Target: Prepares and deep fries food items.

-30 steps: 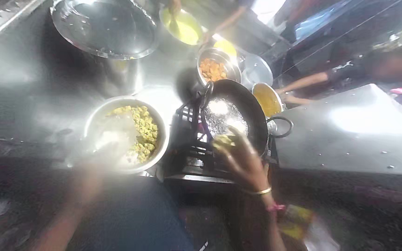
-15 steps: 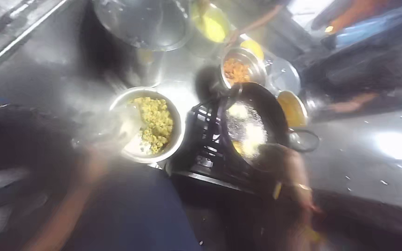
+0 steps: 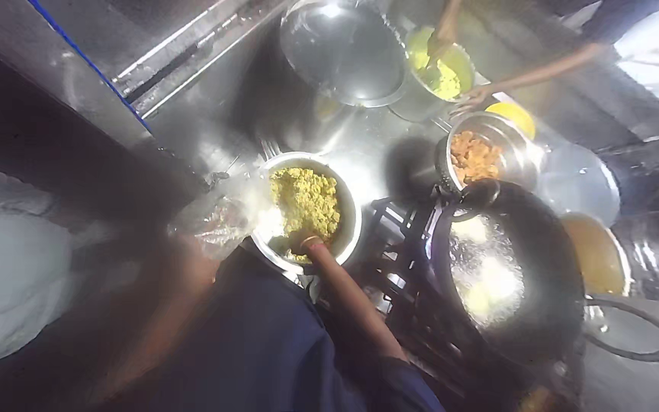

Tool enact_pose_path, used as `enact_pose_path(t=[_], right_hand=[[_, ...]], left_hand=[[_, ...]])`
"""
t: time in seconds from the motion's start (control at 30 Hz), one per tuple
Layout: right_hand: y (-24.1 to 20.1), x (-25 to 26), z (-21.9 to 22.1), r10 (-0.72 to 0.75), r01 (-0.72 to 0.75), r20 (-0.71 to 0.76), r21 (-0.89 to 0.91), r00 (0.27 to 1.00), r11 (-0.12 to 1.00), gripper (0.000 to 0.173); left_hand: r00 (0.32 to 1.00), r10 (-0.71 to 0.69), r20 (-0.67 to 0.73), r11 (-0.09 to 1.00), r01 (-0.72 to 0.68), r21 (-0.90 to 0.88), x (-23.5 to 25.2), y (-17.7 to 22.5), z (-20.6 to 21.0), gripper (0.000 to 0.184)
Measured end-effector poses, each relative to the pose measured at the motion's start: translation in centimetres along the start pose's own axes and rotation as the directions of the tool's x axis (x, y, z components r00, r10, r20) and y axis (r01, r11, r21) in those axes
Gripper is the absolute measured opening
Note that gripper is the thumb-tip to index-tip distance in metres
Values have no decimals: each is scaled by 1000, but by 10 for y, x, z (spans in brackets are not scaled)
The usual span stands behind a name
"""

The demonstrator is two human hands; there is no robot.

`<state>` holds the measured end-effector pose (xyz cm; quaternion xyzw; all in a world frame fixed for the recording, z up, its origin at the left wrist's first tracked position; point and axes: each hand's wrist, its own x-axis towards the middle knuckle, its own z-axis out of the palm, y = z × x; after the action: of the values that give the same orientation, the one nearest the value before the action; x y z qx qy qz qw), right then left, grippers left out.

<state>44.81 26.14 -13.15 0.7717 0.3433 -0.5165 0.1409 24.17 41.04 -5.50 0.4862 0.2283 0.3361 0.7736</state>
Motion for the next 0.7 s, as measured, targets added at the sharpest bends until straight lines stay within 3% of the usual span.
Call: enact_pose_path(t=[0.1,0.23,0.33,0.37,0.43,0.5,0.6,0.67,0.7], right_hand=[[-6,20,19,17,-15,27,-87,999,996,34],[9,39,20,-33,61,171,-162,985,985,36],[41,46,21,-159,151,146,66,977,986,36],[51,43,18,-207,177,113,229,972,957,35],[55,10,1,-262,223,-25,606,965,764,35],[58,-19,-3,-249,366,-280,816,927,447,26],[50,-47,-1,77,454,-459,888,885,66,36],[46,-52,2,314,451,-410,890,856,-69,32],[48,-52,5,337,459,-405,884,850,-95,26]], left_hand=[[997,0,-74,1000,-1,-10,-8,3,0,85],[998,-9,-67,997,4,-72,-15,1,-1,78],[997,-13,-74,998,9,-58,-16,4,1,82],[997,-7,-78,999,3,-50,-15,4,1,84],[997,13,-80,999,-16,-30,-13,6,4,84],[998,37,-52,999,-38,-16,-12,6,6,81],[999,53,14,998,-53,-23,-11,7,17,74],[1000,6,-1,999,-6,-51,-14,6,30,74],[999,-36,-20,998,34,-57,-16,6,37,74]])
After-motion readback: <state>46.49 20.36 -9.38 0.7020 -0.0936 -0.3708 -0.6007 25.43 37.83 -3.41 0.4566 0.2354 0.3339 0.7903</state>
